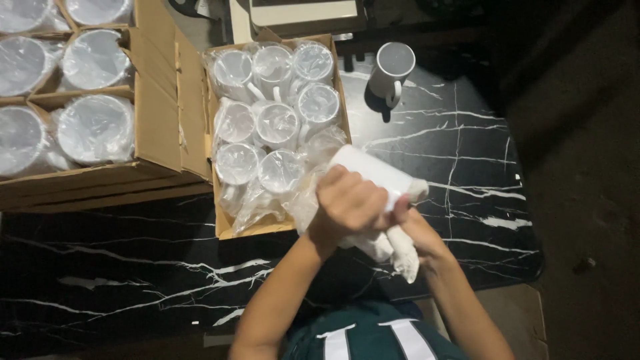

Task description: Cleaning white ceramic mugs with a white cloth after removing them from plastic wrappers.

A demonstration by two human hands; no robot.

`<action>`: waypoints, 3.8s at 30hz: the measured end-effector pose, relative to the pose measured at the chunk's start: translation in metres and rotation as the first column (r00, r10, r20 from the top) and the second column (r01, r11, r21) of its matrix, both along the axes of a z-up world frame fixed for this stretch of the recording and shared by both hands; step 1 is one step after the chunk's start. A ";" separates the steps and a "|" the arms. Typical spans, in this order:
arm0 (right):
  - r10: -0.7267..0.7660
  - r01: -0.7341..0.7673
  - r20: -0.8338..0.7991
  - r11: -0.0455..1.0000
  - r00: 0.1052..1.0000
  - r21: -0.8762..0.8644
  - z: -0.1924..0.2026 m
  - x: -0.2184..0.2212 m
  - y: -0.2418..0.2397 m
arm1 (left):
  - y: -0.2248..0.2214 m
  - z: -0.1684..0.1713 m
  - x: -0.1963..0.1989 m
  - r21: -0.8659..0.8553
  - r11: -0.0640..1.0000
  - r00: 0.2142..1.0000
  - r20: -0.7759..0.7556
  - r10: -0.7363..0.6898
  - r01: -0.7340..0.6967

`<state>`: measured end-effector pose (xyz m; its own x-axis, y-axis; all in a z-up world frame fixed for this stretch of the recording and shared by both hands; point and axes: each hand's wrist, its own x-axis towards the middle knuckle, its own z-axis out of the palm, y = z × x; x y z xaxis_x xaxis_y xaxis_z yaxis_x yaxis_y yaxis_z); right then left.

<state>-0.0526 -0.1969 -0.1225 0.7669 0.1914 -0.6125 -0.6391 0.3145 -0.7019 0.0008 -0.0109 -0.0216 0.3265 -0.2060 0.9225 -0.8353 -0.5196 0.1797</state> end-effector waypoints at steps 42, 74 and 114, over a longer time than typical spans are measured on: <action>-0.411 0.553 0.558 0.827 0.721 -0.105 -0.001 0.200 -0.148 | -0.259 -0.161 0.124 -0.554 0.807 0.645 -0.696 -0.314 -0.206; -0.345 0.617 0.658 0.752 0.669 -0.232 -0.136 0.335 -0.191 | -0.302 -0.274 0.245 -0.517 0.791 0.510 -0.801 -0.313 -0.327; -0.458 0.820 0.737 0.525 0.498 -0.227 -0.117 0.238 -0.272 | -0.048 -0.086 -0.093 -0.273 0.950 0.481 -0.860 -0.171 -0.149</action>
